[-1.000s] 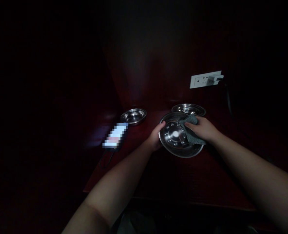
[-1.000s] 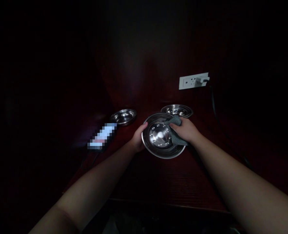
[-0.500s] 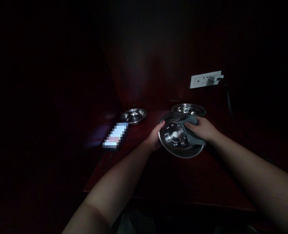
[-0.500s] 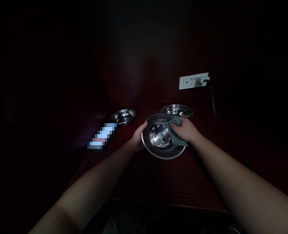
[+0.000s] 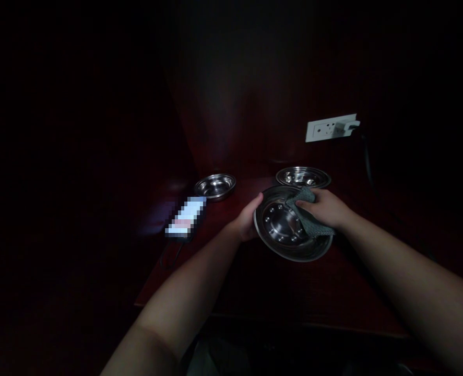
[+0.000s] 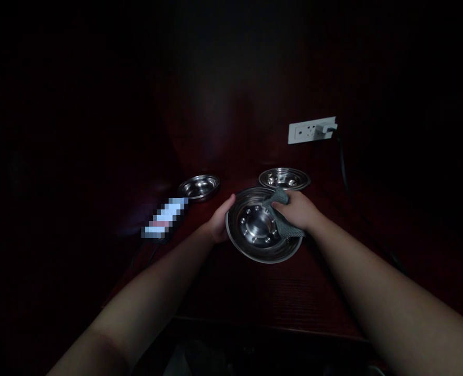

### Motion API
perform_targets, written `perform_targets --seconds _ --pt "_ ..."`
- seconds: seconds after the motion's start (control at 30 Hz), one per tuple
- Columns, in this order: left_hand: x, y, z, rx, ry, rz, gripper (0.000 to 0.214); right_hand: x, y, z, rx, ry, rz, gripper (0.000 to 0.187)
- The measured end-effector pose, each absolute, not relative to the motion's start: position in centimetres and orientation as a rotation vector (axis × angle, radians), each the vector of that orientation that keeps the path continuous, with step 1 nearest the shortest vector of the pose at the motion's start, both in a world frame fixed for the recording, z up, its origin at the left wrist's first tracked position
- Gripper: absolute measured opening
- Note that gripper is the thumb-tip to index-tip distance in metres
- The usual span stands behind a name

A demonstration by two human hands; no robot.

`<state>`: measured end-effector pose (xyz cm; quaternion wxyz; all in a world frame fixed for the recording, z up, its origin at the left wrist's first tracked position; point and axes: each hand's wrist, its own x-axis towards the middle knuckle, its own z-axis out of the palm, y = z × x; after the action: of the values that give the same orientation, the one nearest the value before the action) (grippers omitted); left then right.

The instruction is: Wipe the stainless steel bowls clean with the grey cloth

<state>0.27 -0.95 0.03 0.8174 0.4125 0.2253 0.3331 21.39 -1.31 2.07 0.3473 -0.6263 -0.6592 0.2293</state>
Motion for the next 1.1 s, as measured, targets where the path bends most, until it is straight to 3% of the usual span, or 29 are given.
perform_targets --seconds 0.3,0.47,0.6,1.1 --pt "0.5 -0.9 0.0 0.792 0.379 0.813 0.067 21.4 -0.8 1.9 -1.599 -1.453 0.661 0.027" --pt "1.4 -1.5 0.0 0.833 0.448 0.951 0.045 21.1 -0.4 1.3 -1.565 -1.281 0.725 0.03" --pt "1.8 -1.6 0.0 0.832 0.485 1.073 0.039 20.8 -0.3 0.9 -1.548 -1.299 0.714 0.03" --pt "0.3 -0.8 -0.1 0.929 0.441 0.881 0.047 20.9 -1.4 1.8 -1.532 -1.45 0.728 0.029"
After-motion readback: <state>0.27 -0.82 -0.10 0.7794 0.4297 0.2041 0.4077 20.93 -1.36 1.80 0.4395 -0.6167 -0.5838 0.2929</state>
